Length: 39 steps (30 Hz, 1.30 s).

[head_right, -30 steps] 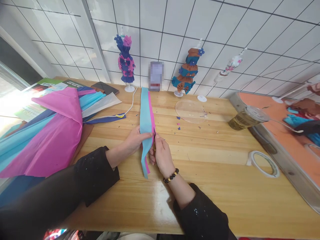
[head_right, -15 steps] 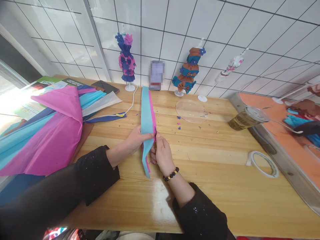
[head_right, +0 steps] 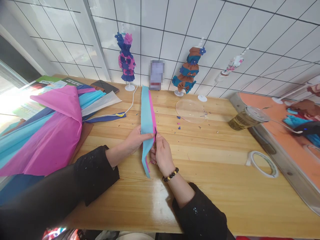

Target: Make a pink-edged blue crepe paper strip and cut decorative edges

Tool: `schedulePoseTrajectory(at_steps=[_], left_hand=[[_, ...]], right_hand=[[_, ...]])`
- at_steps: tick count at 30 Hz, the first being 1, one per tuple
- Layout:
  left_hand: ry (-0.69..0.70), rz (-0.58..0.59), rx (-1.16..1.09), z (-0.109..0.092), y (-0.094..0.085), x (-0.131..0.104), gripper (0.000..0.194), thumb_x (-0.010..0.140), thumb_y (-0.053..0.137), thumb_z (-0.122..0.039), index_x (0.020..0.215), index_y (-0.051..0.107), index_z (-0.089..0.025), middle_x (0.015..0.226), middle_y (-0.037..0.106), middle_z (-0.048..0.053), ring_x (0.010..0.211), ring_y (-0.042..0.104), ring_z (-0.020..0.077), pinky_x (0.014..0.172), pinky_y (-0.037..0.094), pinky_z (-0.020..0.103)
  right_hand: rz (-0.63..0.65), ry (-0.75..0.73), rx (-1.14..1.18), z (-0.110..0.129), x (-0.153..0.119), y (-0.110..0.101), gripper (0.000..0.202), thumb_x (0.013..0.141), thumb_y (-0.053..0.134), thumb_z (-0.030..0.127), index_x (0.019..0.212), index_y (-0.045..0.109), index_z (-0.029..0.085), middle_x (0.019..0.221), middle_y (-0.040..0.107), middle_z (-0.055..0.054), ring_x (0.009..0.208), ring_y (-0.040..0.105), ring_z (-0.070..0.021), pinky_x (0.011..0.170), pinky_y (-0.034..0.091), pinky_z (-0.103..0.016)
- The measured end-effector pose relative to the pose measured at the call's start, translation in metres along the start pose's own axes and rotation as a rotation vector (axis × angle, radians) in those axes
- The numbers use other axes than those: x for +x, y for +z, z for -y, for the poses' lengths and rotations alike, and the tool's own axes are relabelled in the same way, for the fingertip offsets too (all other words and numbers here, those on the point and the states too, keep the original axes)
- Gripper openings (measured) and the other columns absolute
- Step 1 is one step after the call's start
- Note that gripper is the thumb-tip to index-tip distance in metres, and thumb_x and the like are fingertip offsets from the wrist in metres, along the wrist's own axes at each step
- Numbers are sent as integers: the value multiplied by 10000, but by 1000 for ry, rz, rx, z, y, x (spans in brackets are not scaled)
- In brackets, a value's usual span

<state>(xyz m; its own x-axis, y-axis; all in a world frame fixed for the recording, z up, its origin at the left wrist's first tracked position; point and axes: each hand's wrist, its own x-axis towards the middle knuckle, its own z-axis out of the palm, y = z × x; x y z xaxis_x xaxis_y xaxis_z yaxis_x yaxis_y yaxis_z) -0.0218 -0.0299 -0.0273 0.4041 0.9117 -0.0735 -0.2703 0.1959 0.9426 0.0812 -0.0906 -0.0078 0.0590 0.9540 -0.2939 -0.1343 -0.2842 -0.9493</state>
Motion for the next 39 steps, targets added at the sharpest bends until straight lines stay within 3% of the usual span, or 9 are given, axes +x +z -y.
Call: schedulePoseTrajectory(at_steps=[24,30,39], left_hand=[[-15,-5,-9,2,1,1,230,630,668,-207,811,550,-130,753,603,24,647,557,120,621,463,251],[-25,-10,-70,-2,0,-1,242,621,681,-216,818,570,-131,735,621,29,624,568,126,621,462,259],[-101,-15,-268,-14,0,-5,270,578,701,-177,813,583,-116,741,644,40,620,583,140,638,463,282]], right_hand=[[-6,-9,-26,-1,2,-1,415,822,367,558,586,308,220,370,275,112,236,246,-43,234,269,-177],[39,-24,2,2,-4,-4,442,823,347,573,575,340,208,395,342,88,253,271,-40,247,254,-175],[47,110,-97,11,-29,-21,444,795,339,630,709,399,198,435,395,88,277,268,-34,266,248,-161]])
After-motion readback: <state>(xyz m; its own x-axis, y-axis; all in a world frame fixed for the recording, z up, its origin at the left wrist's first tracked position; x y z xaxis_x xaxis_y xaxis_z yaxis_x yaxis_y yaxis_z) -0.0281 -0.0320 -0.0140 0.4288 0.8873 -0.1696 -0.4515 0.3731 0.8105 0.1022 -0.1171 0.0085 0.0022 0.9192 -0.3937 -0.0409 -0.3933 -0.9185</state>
